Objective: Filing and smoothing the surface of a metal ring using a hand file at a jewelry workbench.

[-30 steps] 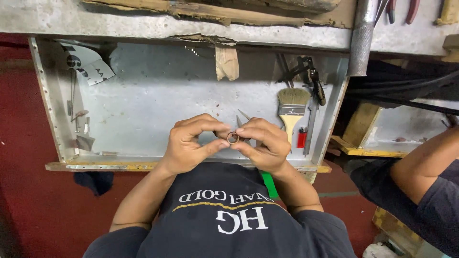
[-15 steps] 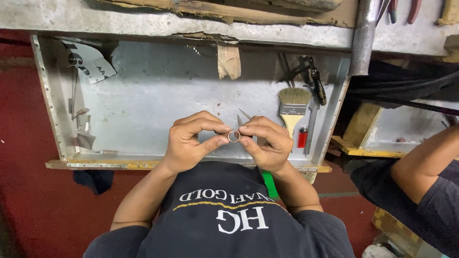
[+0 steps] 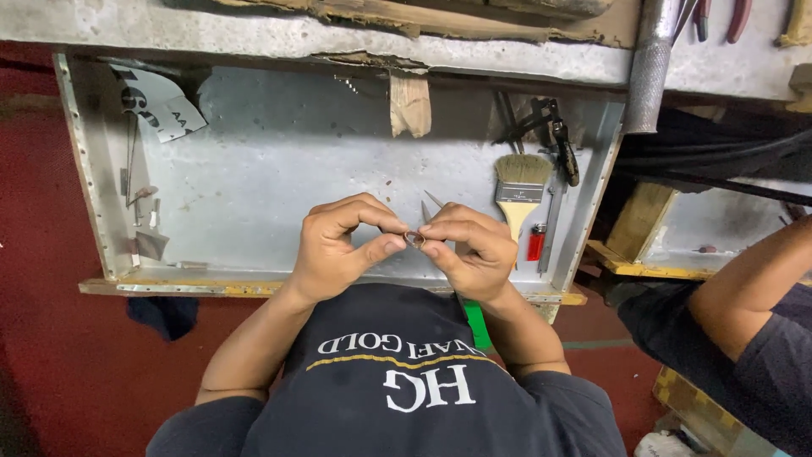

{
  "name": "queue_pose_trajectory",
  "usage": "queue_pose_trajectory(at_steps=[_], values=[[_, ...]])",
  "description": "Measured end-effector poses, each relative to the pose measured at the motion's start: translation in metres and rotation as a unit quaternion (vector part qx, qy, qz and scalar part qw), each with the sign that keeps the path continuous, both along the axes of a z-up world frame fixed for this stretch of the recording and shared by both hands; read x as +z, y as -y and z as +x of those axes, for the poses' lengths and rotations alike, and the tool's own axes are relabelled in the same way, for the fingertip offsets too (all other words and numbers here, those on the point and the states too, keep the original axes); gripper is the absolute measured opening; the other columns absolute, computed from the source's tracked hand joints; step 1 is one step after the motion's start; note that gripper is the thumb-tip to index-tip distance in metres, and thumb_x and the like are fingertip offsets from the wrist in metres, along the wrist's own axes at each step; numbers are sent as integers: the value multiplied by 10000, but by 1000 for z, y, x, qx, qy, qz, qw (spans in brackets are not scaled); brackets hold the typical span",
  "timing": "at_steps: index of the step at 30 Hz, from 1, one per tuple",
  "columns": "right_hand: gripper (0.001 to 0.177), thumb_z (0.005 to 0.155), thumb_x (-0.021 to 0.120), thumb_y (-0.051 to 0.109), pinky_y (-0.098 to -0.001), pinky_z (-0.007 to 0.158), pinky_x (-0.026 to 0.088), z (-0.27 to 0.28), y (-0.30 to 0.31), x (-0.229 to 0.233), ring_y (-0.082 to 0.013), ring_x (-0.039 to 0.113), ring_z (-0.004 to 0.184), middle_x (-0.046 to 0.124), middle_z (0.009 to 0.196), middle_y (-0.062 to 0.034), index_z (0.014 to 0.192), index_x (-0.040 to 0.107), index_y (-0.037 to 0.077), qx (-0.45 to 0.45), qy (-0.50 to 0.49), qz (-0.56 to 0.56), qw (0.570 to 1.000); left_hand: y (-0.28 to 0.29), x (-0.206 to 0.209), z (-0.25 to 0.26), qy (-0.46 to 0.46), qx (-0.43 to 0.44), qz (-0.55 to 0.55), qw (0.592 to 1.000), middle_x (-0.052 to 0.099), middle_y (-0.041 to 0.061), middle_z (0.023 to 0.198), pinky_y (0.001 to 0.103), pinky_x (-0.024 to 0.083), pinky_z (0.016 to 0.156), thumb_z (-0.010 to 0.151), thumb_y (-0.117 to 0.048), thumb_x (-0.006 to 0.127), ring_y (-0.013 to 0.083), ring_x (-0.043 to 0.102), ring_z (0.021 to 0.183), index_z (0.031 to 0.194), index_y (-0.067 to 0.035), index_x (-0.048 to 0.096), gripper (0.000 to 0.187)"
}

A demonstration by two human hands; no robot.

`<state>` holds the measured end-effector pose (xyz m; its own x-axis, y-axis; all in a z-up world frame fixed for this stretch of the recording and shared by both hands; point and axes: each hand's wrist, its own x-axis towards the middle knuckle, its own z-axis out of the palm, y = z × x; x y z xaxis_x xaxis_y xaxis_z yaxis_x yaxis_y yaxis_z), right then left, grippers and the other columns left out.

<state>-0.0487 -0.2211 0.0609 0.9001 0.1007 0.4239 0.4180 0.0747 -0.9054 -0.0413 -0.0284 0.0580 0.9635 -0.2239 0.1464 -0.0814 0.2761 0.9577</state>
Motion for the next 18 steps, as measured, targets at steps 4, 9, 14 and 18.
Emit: queue_pose_trajectory(at_steps=[4,9,14,18], values=[[142,892,762,-1,-346,507,512,0,4,1,-223,598,533,682,701,-208,903,742,-140,0,5,0,1000,0,8,0,14,4,8,1000,759,113,834,325,613,732,898,-54,787,190,749,793,1009,26,767,139],[77,886,754,-42,-348,493,512,-1,3,12,-220,617,548,683,727,-219,907,741,-115,-1,29,-4,1000,2,17,-3,58,11,40,997,768,121,875,346,627,731,898,24,742,244,770,804,1034,15,776,141],[37,847,766,-101,-358,489,525,-3,0,13,-267,638,549,687,749,-252,868,736,-108,-12,42,5,999,5,25,-1,97,32,48,994,769,135,882,340,636,670,884,43,743,245,765,756,1042,21,764,161],[54,835,774,-118,-361,505,541,-6,3,6,-285,667,571,706,771,-262,863,736,-92,-23,52,10,998,7,21,-2,113,55,57,990,770,139,888,347,646,674,872,9,775,247,767,764,1058,39,740,191]])
